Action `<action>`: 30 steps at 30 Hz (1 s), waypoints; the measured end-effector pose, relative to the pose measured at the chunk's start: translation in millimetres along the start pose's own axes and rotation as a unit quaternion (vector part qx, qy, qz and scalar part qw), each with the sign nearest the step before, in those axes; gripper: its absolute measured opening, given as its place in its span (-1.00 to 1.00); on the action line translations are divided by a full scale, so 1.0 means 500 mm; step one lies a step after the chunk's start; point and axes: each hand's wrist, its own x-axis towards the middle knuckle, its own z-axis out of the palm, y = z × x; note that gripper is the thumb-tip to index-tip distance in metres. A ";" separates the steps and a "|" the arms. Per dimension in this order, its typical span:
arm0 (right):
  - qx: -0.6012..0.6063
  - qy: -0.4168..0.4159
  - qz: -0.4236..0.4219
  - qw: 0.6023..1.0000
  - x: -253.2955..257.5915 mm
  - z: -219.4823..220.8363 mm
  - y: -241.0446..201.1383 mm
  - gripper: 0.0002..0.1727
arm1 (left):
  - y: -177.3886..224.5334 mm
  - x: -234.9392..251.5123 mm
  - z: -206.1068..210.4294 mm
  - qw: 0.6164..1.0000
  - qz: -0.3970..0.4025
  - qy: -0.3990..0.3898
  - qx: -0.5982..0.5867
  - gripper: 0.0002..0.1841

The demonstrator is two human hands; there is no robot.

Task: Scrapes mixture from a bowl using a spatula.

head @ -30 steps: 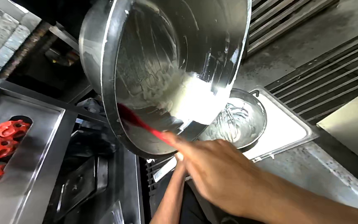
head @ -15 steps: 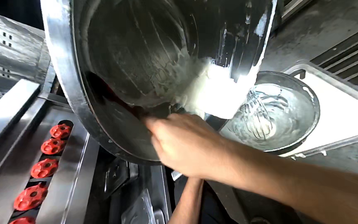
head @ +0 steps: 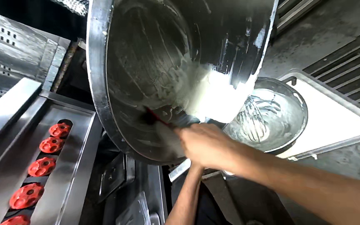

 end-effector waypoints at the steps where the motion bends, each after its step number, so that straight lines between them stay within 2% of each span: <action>1: -0.013 -0.010 0.036 0.999 0.013 -0.003 0.015 -0.69 | 0.000 -0.002 0.005 0.999 0.011 0.041 -0.014 -0.44; 3: -0.015 0.034 0.044 0.998 0.012 -0.015 0.020 -0.72 | 0.002 -0.001 0.006 0.996 0.024 0.081 -0.027 -0.47; 6: 0.015 0.134 -0.068 0.989 -0.004 -0.009 -0.024 -0.77 | -0.011 -0.007 0.009 0.998 0.030 0.054 -0.013 -0.46; 8: 0.012 0.109 -0.081 0.991 0.018 -0.006 -0.032 -0.74 | -0.011 -0.016 0.002 0.998 0.041 0.046 -0.005 -0.48; 12: -0.061 0.017 0.028 0.998 0.074 -0.021 0.034 -0.74 | 0.028 -0.059 -0.037 0.996 0.022 0.073 -0.036 -0.54; 13: -0.080 0.017 0.055 0.995 0.077 -0.026 0.049 -0.74 | 0.026 -0.057 -0.037 0.996 0.016 0.078 -0.038 -0.52; 15: -0.104 0.044 0.084 0.990 0.068 -0.050 0.055 -0.61 | 0.009 -0.034 -0.026 0.995 0.016 0.093 -0.037 -0.47; 17: -0.093 0.092 0.048 0.990 0.052 -0.065 0.034 -0.58 | 0.000 -0.021 -0.020 0.994 0.019 0.106 -0.024 -0.44; 18: -0.085 0.101 0.019 0.991 0.050 -0.065 0.022 -0.60 | 0.012 -0.038 -0.033 0.996 0.011 0.086 -0.021 -0.44; 20: -0.084 0.070 -0.019 0.994 0.062 -0.051 0.014 -0.66 | 0.028 -0.061 -0.046 0.998 -0.006 0.056 -0.012 -0.44; 23: -0.089 0.007 0.029 0.996 0.075 -0.034 0.058 -0.68 | 0.039 -0.087 -0.034 0.999 -0.025 0.030 -0.018 -0.42; 25: -0.056 0.034 0.054 0.996 0.068 -0.071 0.077 -0.68 | 0.042 -0.087 -0.046 0.997 -0.020 0.062 -0.028 -0.41; 27: 0.011 0.094 0.058 0.994 0.044 -0.100 0.079 -0.67 | 0.025 -0.079 -0.030 0.993 -0.005 0.107 -0.048 -0.47; 30: 0.165 0.204 0.046 0.964 0.023 -0.142 0.080 -0.61 | -0.017 -0.044 0.002 0.983 0.039 0.164 -0.072 -0.52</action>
